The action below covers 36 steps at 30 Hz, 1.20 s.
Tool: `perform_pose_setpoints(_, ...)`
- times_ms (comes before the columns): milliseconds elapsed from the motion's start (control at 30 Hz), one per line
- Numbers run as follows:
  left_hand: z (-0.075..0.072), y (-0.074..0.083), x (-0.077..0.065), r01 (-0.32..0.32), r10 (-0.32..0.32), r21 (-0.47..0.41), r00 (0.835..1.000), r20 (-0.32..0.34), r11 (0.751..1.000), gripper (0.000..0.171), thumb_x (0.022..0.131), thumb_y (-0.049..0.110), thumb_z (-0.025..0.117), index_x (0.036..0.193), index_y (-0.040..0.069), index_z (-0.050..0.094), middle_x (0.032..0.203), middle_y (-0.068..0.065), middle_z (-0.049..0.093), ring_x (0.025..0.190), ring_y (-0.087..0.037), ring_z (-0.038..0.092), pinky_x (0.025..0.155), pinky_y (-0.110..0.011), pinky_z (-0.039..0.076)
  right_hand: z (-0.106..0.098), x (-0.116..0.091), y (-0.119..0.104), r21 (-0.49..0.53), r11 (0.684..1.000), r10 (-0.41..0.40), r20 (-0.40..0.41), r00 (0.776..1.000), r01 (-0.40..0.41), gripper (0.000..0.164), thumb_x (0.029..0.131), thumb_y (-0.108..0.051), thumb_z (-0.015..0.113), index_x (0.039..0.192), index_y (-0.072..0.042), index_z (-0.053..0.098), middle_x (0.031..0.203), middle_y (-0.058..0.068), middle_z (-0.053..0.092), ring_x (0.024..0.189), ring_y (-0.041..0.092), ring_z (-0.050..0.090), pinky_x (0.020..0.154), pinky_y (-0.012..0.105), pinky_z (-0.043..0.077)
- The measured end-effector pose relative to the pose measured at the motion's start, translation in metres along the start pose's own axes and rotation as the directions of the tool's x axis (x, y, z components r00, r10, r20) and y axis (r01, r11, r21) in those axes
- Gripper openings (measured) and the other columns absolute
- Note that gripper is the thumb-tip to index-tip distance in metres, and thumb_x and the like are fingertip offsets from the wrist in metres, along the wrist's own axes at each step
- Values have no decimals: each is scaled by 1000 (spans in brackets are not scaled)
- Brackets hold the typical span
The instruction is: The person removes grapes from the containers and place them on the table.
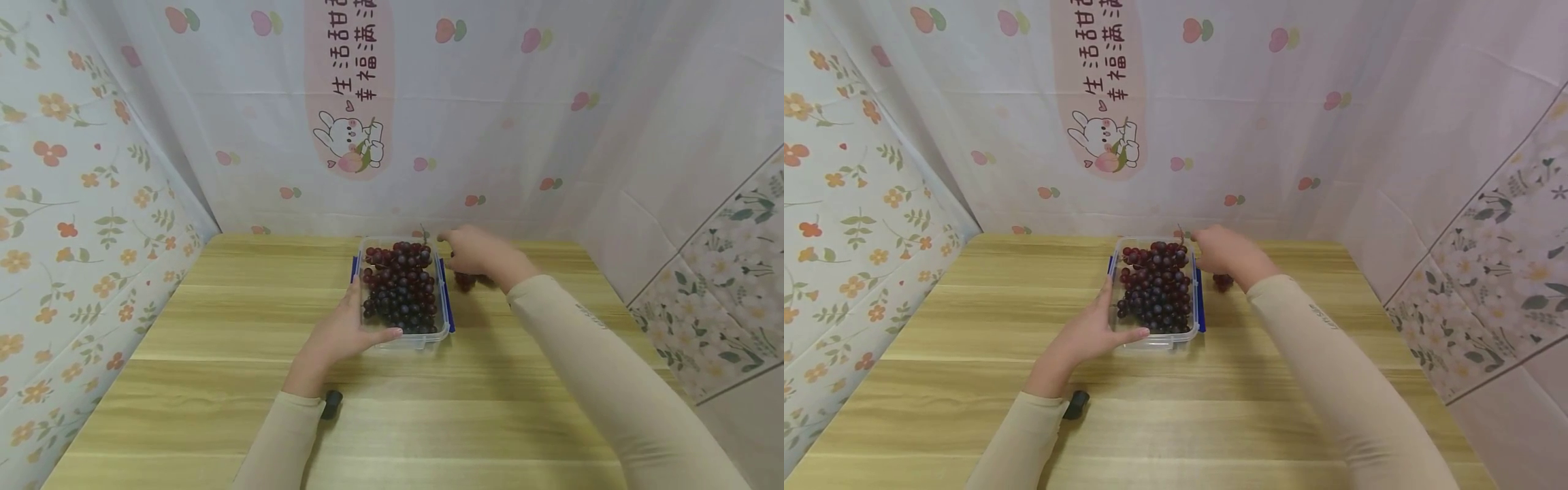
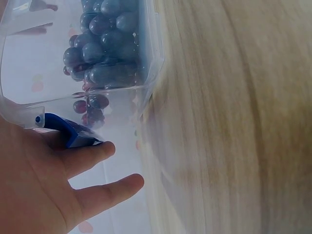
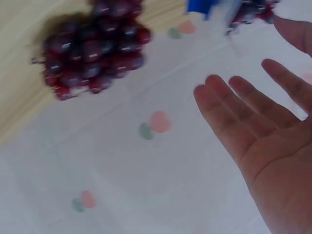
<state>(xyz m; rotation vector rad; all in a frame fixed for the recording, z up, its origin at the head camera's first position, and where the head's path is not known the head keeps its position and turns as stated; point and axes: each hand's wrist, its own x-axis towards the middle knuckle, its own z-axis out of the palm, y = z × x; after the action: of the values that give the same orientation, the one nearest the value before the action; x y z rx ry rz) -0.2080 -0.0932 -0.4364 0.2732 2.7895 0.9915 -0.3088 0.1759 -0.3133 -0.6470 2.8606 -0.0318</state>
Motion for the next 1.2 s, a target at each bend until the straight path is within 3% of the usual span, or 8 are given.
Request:
perform_pose_setpoints(100, 0, -1, 0, -2, 2, -1, 1000, 0, 1000, 141, 81, 83, 72, 172, 14, -11, 181, -13, 1, 161, -43, 30, 122, -65, 40, -5, 0, -21, 19, 1000, -15, 43, 999, 14, 63, 103, -21, 69, 160, -6, 48, 157, 23, 56, 100, 31, 78, 114, 52, 53)
perform_pose_setpoints(200, -1, -2, 0, 0, 0, 3, 1000, 4, 1000, 144, 77, 89, 68, 172, 15, -12, 181, -12, 1, 161, -42, 30, 121, -64, 41, -10, 0, -40, 24, 1000, -19, 94, 995, 17, 67, 104, -22, 69, 164, -11, 42, 165, 20, 49, 70, 25, 75, 95, 45, 62)
perform_pose_setpoints(300, -1, -2, 0, -1, 1, 4, 1000, 7, 1000, 147, 75, 94, 66, 171, 15, -12, 181, -11, 0, 162, -41, 30, 120, -64, 42, -11, 3, -56, -7, 999, -38, 116, 993, 39, 66, 103, -21, 70, 163, -13, 44, 168, 18, 44, 101, 29, 77, 95, 44, 63)
perform_pose_setpoints(433, -1, -3, 1, -3, 3, -7, 1000, 4, 1000, 144, 77, 90, 68, 172, 16, -12, 181, -10, 0, 162, -40, 29, 121, -64, 41, -8, 11, -76, -55, 994, -83, 130, 988, 91, 59, 101, -18, 73, 156, -10, 54, 160, 15, 55, 144, 34, 57, 115, 49, 53)
perform_pose_setpoints(767, -1, -4, 2, -1, 1, -12, 1000, 0, 1000, 144, 77, 89, 69, 172, 17, -13, 181, -10, 4, 161, -39, 33, 119, -63, 44, 14, 26, -113, 4, 995, -94, 291, 952, 97, 64, 97, -20, 80, 156, -15, 56, 161, 9, 56, 123, 27, 71, 102, 43, 61)
perform_pose_setpoints(900, 0, -3, 1, 11, -11, -2, 1000, -3, 1000, 141, 80, 85, 71, 172, 16, -11, 181, -10, 4, 160, -40, 35, 117, -63, 45, 22, 29, -113, 64, 998, -38, 367, 930, 15, 69, 95, -23, 83, 158, -20, 54, 164, 8, 53, 97, 27, 76, 84, 41, 65)
perform_pose_setpoints(1033, 1, -3, 0, 14, -14, 5, 1000, 1, 1000, 141, 81, 83, 72, 171, 16, -12, 181, -10, 2, 161, -40, 34, 120, -62, 43, 33, 34, -106, 106, 993, -5, 418, 908, -44, 74, 96, -23, 82, 162, -24, 48, 167, 8, 48, 92, 23, 74, 81, 40, 66)
perform_pose_setpoints(1200, 1, -3, 0, 14, -14, -10, 1000, 4, 1000, 142, 79, 85, 71, 171, 17, -13, 181, -7, 1, 161, -38, 32, 121, -62, 42, 48, 40, -102, 104, 994, -13, 415, 910, -33, 74, 99, -21, 78, 164, -28, 44, 168, 10, 47, 89, 21, 73, 74, 38, 66)
